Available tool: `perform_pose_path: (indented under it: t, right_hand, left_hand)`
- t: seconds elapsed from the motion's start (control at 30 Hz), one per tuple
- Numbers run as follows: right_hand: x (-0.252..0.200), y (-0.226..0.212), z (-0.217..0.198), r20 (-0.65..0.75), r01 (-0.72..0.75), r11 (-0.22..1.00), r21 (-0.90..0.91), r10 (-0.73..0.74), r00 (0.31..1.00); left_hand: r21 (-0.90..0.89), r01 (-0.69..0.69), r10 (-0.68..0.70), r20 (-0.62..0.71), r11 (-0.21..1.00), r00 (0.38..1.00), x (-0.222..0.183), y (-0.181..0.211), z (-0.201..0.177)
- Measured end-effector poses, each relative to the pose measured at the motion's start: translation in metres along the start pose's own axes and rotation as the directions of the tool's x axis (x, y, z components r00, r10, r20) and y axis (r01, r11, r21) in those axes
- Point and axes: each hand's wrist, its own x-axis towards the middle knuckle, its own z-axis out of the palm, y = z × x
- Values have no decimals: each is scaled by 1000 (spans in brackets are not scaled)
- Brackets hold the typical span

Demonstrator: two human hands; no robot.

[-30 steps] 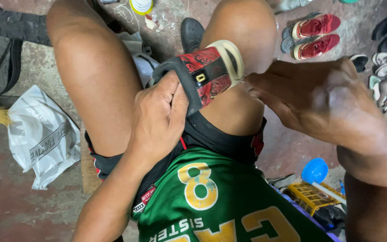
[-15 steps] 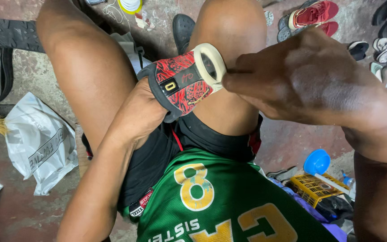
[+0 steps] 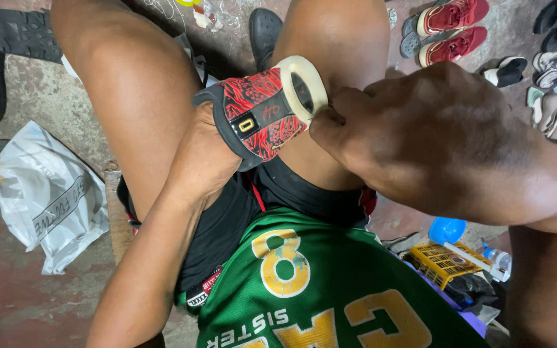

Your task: The person stitches a sneaker by hand using a needle and thread, pulling the thread through the shoe's material while holding it on their lap.

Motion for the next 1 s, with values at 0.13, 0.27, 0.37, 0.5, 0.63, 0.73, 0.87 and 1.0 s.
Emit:
perform_pose_path:
  t: [0.13,0.27,0.37,0.5,0.63,0.73,0.87,1.0]
  right_hand:
    - [8,-1,-2,96,-22,1000,2,22,995]
    - [12,-3,4,-38,-4,999,43,6,999]
    - [15,-3,5,66,-22,1000,21,21,998]
    - [20,-3,12,-71,6,996,94,0,998]
    - [19,-2,15,-215,19,978,209,27,976]
    - [13,-5,16,-281,46,974,220,19,959]
    - [9,-9,17,-224,-16,989,149,50,973]
    - [7,-12,20,-294,-28,981,191,84,952]
  left_hand:
    - [8,-29,29,-20,1000,999,-2,-4,-3]
    - [34,-42,43,-33,999,999,-2,-6,-6]
    - [31,-46,47,-31,998,998,0,-7,-9]
    - [52,-40,41,-28,998,999,-4,-4,-8]
    - [117,-38,42,-31,992,999,1,4,-5]
    - [78,19,-16,-37,997,999,-4,6,-3]
    - [90,-23,20,35,996,999,-6,13,-4]
    - [207,-35,30,28,978,999,-6,14,-8]
